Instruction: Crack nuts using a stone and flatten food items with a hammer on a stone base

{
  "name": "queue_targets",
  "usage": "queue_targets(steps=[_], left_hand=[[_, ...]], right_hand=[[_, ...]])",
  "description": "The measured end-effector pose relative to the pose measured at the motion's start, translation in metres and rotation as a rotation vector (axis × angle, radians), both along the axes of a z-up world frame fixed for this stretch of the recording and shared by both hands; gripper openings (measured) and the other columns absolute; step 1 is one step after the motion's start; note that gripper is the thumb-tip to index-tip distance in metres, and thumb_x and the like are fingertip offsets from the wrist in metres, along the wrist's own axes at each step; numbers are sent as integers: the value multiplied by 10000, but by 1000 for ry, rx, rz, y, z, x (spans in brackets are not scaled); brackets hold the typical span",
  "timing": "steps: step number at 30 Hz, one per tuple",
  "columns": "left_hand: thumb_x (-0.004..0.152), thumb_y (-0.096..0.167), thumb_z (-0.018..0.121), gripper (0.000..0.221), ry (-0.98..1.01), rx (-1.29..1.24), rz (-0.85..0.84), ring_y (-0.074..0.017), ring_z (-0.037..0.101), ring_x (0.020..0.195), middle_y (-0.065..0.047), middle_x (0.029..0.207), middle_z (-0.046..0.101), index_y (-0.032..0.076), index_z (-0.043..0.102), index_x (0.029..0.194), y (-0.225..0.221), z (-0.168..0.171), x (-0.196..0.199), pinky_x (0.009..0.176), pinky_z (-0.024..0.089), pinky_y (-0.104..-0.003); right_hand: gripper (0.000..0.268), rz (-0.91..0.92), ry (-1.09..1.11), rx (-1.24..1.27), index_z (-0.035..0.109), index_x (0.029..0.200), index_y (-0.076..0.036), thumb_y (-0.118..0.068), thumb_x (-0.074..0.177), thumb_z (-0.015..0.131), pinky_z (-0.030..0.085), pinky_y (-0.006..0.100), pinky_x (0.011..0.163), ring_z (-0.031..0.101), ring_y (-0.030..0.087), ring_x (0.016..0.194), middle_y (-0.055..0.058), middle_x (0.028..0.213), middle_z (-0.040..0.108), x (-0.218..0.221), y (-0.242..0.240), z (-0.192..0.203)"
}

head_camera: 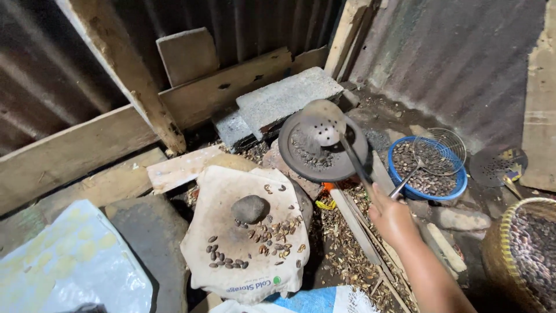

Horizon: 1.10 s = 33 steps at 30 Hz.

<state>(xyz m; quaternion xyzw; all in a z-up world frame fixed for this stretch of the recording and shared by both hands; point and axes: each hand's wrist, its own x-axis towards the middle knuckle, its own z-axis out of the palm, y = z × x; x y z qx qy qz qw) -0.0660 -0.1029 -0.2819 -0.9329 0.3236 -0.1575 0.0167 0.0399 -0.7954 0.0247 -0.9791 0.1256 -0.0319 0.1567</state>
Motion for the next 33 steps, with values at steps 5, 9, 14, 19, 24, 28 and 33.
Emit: queue_targets(steps=[5, 9, 14, 19, 24, 28, 33], left_hand=[[951, 325, 489, 414, 58, 38, 49, -325, 674, 1159, -89, 1440, 561, 451, 616, 1325, -18, 116, 11, 873, 623, -409], [713, 548, 882, 1144, 401, 124, -6, -422, 203, 1532, -266, 1655, 207, 0, 303, 1532, -88, 311, 55, 1148, 289, -483], [510, 1120, 693, 1648, -60, 195, 156, -266, 97, 1587, -149, 1718, 123, 73, 138, 1655, -159, 290, 87, 1287, 86, -348], [745, 445, 855, 965, 428, -712, 155, -413, 322, 1506, -214, 1610, 349, 51, 408, 1505, -212, 280, 83, 1213, 292, -472], [829, 247, 776, 312, 377, -766, 158, -417, 398, 1430, -127, 1387, 531, 192, 726, 1132, -230, 273, 81, 1136, 389, -493], [899, 381, 748, 122, 354, -689, 225, -365, 493, 1383, -30, 1285, 579, 331, 739, 1009, -234, 262, 82, 1066, 480, -511], [904, 370, 747, 125, 320, -669, 256, -295, 522, 1350, 19, 1257, 593, 332, 722, 1021, -237, 247, 85, 1034, 497, -478]], right_hand=[[583, -84, 164, 97, 559, 1446, -78, -234, 885, 597, 563, 474, 871, 709, 444, 959, 231, 1149, 729, 31, 50, 18], [331, 233, -27, -124, 649, 993, -12, -249, 950, 421, 480, 477, 810, 603, 370, 906, 199, 1006, 651, 43, 149, 71], [531, 1055, 99, 0, 519, 1418, -56, 21, 894, 492, 339, 433, 1166, 393, 313, 1416, 162, 1546, 441, 28, 256, 41], [724, 1113, -84, 66, 457, 1498, -105, 98, 805, 504, 327, 417, 1186, 323, 240, 1492, 44, 1632, 356, 25, 242, -8], [292, 899, -191, 148, 676, 1108, -63, -8, 833, 597, 521, 361, 851, 595, 245, 996, 77, 1086, 653, 26, 229, -32], [92, 892, -246, 147, 701, 934, -254, -303, 937, 623, 555, 405, 786, 683, 237, 890, -30, 884, 710, 43, 221, -60], [172, 712, 227, 296, 813, 1036, -282, -289, 943, 669, 568, 351, 842, 749, 185, 972, -36, 1035, 803, 51, 235, 23]])
